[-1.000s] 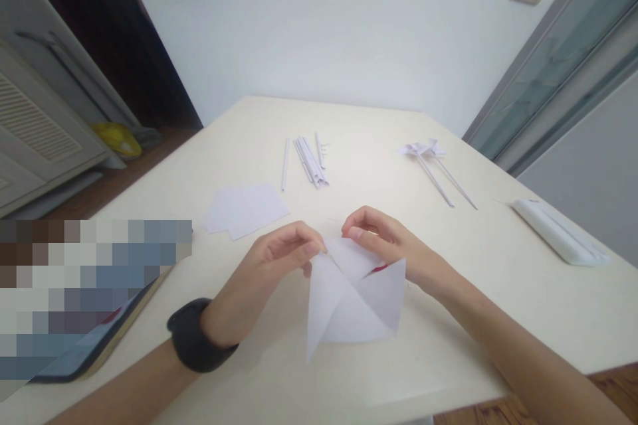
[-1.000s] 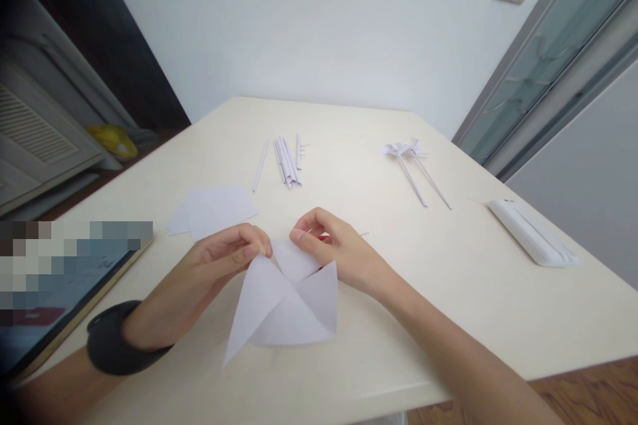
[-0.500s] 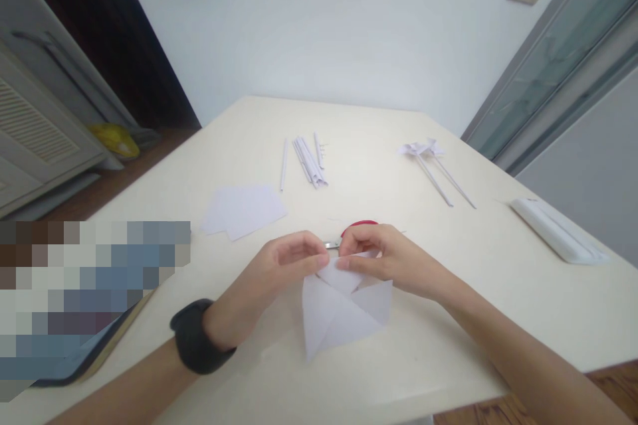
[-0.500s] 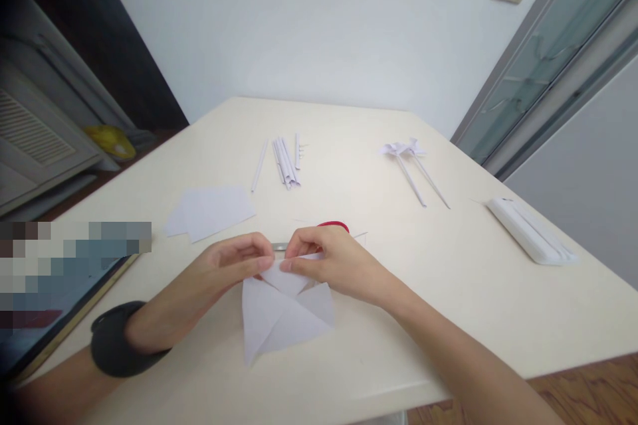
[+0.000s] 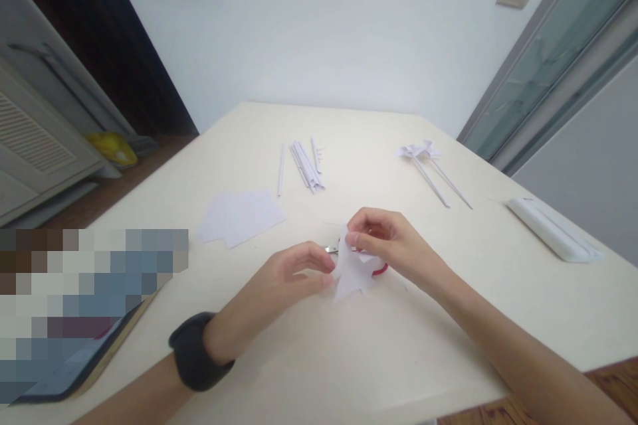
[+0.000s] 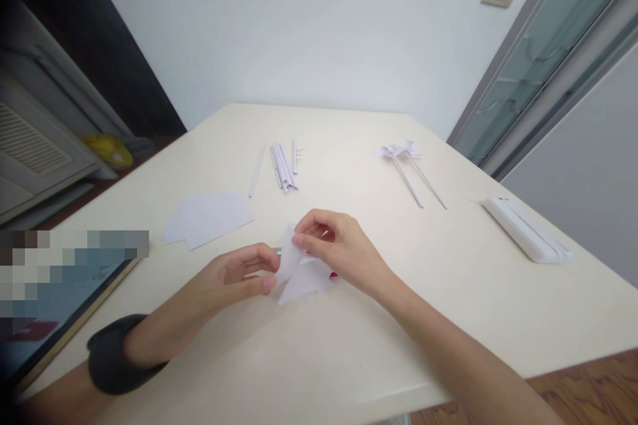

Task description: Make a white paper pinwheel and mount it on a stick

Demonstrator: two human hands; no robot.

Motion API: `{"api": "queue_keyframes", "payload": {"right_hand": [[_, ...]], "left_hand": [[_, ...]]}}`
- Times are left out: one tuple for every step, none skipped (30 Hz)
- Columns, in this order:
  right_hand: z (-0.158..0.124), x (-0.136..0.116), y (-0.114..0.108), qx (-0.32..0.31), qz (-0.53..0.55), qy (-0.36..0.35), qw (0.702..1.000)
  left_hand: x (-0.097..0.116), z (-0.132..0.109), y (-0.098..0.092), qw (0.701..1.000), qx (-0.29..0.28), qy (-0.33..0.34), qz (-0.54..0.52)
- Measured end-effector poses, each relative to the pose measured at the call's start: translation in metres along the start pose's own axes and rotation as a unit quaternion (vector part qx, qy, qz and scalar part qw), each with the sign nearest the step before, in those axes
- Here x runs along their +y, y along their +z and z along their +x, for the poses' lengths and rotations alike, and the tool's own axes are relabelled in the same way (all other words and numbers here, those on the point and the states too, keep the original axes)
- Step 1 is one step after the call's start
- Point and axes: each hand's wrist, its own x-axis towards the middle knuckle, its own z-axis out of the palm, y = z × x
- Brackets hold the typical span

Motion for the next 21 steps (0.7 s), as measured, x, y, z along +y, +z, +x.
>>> {"api": "queue_keyframes", "payload": {"right_hand": [[-0.001,-0.001,0.001,-0.007,-0.014,-0.006,1.0],[-0.002,-0.002,0.003,-0.013,-0.029,-0.015,0.999],[-0.003,-0.002,0.005,-0.019,-0.044,-0.026,0.999],[-0.003,-0.002,0.007,-0.026,-0.058,-0.037,0.997],[-0.004,-0.002,0.009,-0.035,-0.068,-0.045,0.996],[-0.005,-0.002,0.011,-0.045,-0.073,-0.049,0.995],[-0.005,-0.002,0.013,-0.057,-0.072,-0.047,0.995],[-0.006,-0.001,0.015,-0.065,-0.069,-0.044,0.995],[-0.006,-0.001,0.016,-0.067,-0.063,-0.04,0.995],[-0.006,-0.001,0.016,-0.066,-0.055,-0.036,0.996],[-0.006,-0.001,0.016,-0.062,-0.048,-0.035,0.996],[-0.006,-0.001,0.017,-0.059,-0.041,-0.034,0.997],[-0.005,-0.001,0.017,-0.056,-0.035,-0.036,0.997],[-0.005,-0.001,0.017,-0.054,-0.03,-0.039,0.997],[-0.005,0.0,0.017,-0.053,-0.027,-0.042,0.997],[-0.004,0.0,0.017,-0.052,-0.026,-0.046,0.997],[-0.004,0.0,0.017,-0.05,-0.029,-0.05,0.997],[-0.005,0.0,0.017,-0.049,-0.034,-0.054,0.997],[-0.005,0.001,0.018,-0.049,-0.042,-0.058,0.996],[-0.005,0.001,0.018,-0.049,-0.051,-0.063,0.995],[-0.005,0.001,0.019,-0.05,-0.061,-0.069,0.995]], "left_hand": [[0.0,0.0,0.001,1.0,0.004,0.013,0.006],[-0.001,0.0,0.001,0.999,0.014,0.031,0.011],[-0.001,0.0,0.001,0.999,0.025,0.046,0.014],[-0.002,0.0,0.001,0.998,0.031,0.055,0.013],[-0.003,0.0,0.0,0.998,0.036,0.058,0.009],[-0.004,0.0,-0.001,0.997,0.04,0.059,0.003],[-0.004,0.0,-0.001,0.997,0.043,0.059,-0.002],[-0.004,0.0,-0.002,0.997,0.048,0.058,-0.004],[-0.005,0.0,-0.002,0.997,0.051,0.058,-0.001],[-0.005,0.0,-0.002,0.997,0.055,0.061,0.005],[-0.005,-0.001,-0.002,0.996,0.061,0.067,0.014],[-0.004,-0.001,-0.001,0.995,0.066,0.071,0.023],[-0.004,-0.001,-0.001,0.994,0.067,0.075,0.03],[-0.005,0.0,0.0,0.994,0.065,0.076,0.034],[-0.005,0.0,0.0,0.995,0.059,0.077,0.035],[-0.006,0.0,0.0,0.995,0.051,0.077,0.032],[-0.007,0.001,0.0,0.996,0.043,0.079,0.026],[-0.008,0.001,0.0,0.996,0.037,0.08,0.02],[-0.008,0.001,0.0,0.996,0.033,0.082,0.016],[-0.009,0.002,0.0,0.996,0.032,0.083,0.013],[-0.009,0.002,0.0,0.996,0.034,0.083,0.011]]}}
